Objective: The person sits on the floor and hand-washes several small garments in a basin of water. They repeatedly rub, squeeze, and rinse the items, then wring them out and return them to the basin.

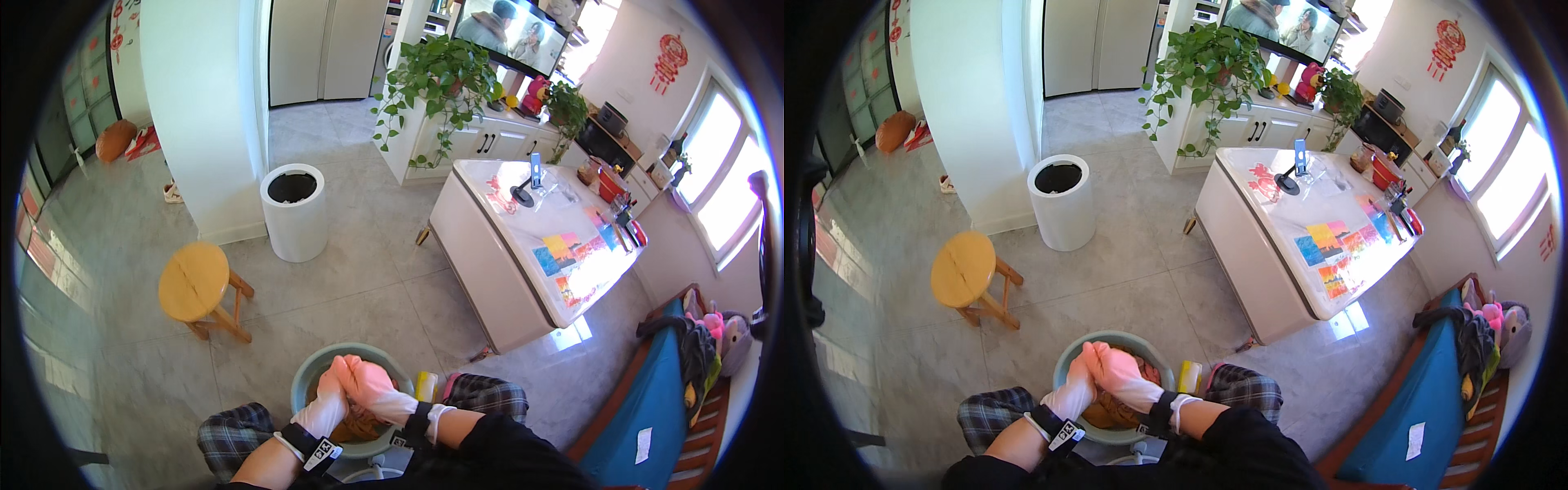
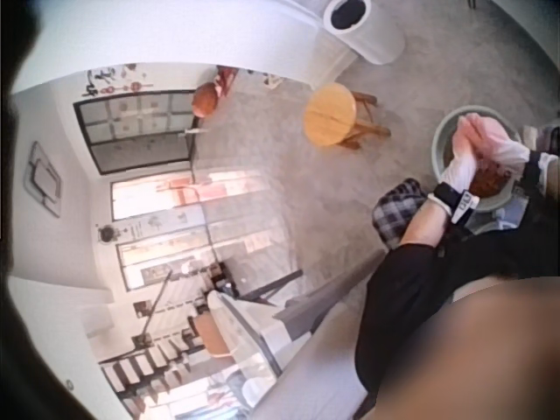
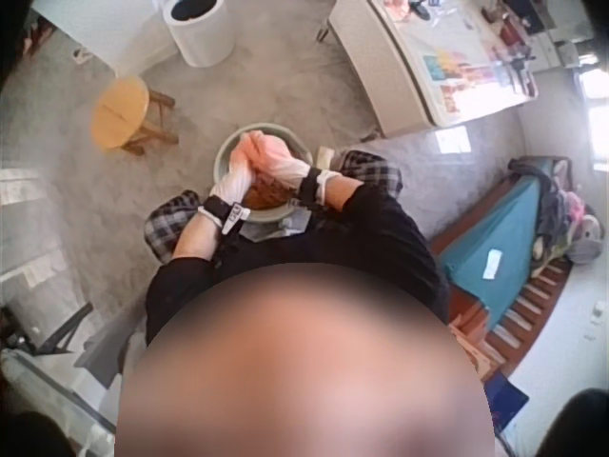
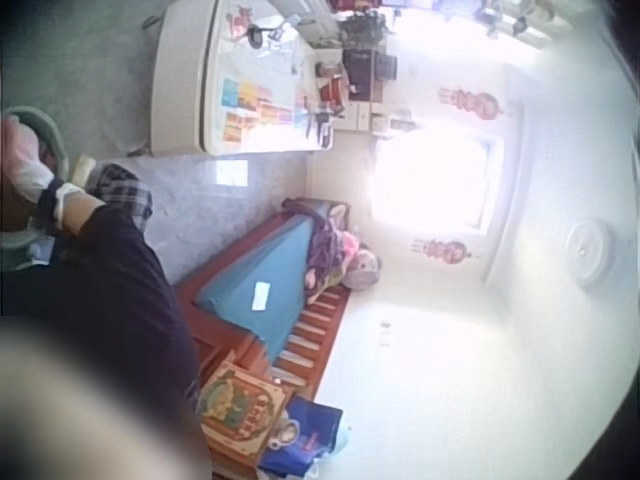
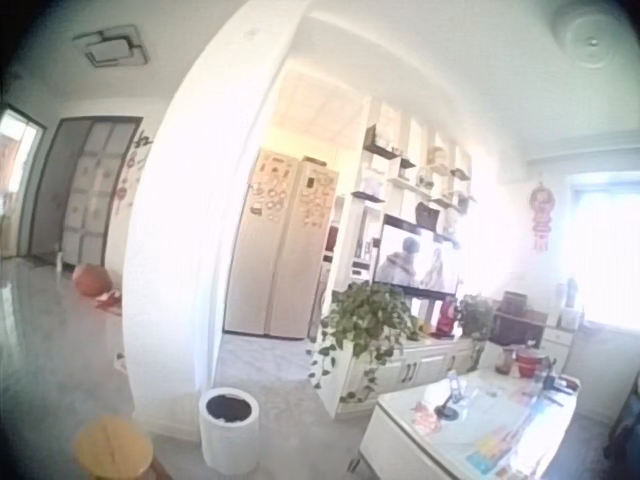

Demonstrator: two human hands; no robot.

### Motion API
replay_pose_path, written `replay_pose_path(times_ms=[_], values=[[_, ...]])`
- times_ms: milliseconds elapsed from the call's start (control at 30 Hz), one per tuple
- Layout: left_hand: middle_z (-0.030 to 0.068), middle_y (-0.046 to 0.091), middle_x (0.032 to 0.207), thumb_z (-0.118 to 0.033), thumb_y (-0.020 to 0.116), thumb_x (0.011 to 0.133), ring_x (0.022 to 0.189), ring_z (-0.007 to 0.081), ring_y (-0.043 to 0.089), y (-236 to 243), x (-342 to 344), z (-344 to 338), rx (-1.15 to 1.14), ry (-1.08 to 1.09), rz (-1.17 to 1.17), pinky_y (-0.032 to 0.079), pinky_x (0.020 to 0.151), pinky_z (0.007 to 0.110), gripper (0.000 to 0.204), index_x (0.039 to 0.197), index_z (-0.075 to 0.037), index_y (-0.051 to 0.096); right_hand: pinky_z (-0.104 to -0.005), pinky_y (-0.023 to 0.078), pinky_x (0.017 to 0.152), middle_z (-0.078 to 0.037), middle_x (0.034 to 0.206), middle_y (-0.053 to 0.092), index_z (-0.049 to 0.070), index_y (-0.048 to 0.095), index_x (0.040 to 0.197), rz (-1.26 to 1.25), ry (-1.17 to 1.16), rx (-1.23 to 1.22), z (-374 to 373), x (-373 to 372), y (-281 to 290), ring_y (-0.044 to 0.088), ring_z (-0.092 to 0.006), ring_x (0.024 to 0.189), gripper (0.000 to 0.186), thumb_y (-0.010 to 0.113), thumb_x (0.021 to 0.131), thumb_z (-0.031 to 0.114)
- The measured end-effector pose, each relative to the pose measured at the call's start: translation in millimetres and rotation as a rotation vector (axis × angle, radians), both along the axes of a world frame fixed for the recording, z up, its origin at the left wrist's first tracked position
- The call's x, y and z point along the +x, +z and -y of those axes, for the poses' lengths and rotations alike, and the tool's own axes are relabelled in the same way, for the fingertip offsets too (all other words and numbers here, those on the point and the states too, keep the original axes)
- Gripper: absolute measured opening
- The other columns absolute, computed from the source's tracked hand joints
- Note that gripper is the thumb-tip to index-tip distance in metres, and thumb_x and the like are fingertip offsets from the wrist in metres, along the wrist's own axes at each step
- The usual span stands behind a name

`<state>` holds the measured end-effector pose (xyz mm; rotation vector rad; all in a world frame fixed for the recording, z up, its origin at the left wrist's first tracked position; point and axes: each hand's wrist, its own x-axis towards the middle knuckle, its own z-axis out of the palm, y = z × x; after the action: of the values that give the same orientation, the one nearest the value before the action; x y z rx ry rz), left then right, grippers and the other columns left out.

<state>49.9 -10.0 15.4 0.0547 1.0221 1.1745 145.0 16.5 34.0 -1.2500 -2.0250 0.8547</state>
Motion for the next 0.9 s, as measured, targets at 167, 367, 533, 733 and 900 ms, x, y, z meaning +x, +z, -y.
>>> replay_pose_path(times_ms=[167,367,533,733,900], values=[[0.0021,0.058,0.073,-0.037,0.047,0.090,0.051,0.0160,0.053,3.7,1.3,-3.9,-0.265,-0.066,-0.120,0.029,0.028,0.027,0.026,0.088,-0.014,0.057,-0.0459,0.042,0.056,-0.021,0.069,0.057,0.004,0.054,0.082,0.059,-0.163,-0.275,-2.9,1.2,2.3,0.057,-0.0402,0.067,0.035,0.043,0.094,0.035],[0.0010,0.058,0.074,-0.038,0.045,0.090,0.056,0.0176,0.055,-5.4,-0.3,-5.1,-0.112,0.022,0.000,0.038,0.035,0.029,0.026,0.084,-0.016,0.056,-0.0460,0.043,0.051,-0.022,0.066,0.058,0.004,0.056,0.083,0.182,0.057,-0.080,0.3,0.4,3.7,0.057,-0.0389,0.059,0.030,0.047,0.093,0.031],[0.0026,0.060,0.081,-0.040,0.050,0.087,0.067,0.0201,0.059,2.8,-1.3,2.2,-0.166,-0.047,-0.071,0.050,0.050,0.034,0.029,0.086,-0.013,0.058,-0.0468,0.043,0.053,-0.021,0.067,0.058,0.004,0.054,0.080,0.097,-0.042,-0.070,3.0,2.8,3.3,0.057,-0.0389,0.060,0.031,0.046,0.093,0.031],[0.0050,0.061,0.091,-0.038,0.045,0.091,0.083,0.0189,0.057,8.1,1.4,5.2,-0.252,-0.093,-0.111,0.050,0.062,0.041,0.029,0.095,-0.013,0.059,-0.0469,0.042,0.051,-0.021,0.064,0.056,0.004,0.052,0.080,0.121,-0.020,-0.060,5.9,4.1,2.2,0.056,-0.0391,0.060,0.029,0.046,0.093,0.030],[0.0018,0.061,0.083,-0.042,0.042,0.092,0.070,0.0170,0.058,-8.0,-2.5,5.5,-0.141,-0.120,-0.133,0.045,0.046,0.032,0.032,0.090,-0.015,0.058,-0.0465,0.042,0.051,-0.020,0.065,0.058,0.005,0.053,0.078,0.034,0.009,-0.083,9.8,1.8,10.6,0.057,-0.0385,0.061,0.030,0.046,0.093,0.030]])
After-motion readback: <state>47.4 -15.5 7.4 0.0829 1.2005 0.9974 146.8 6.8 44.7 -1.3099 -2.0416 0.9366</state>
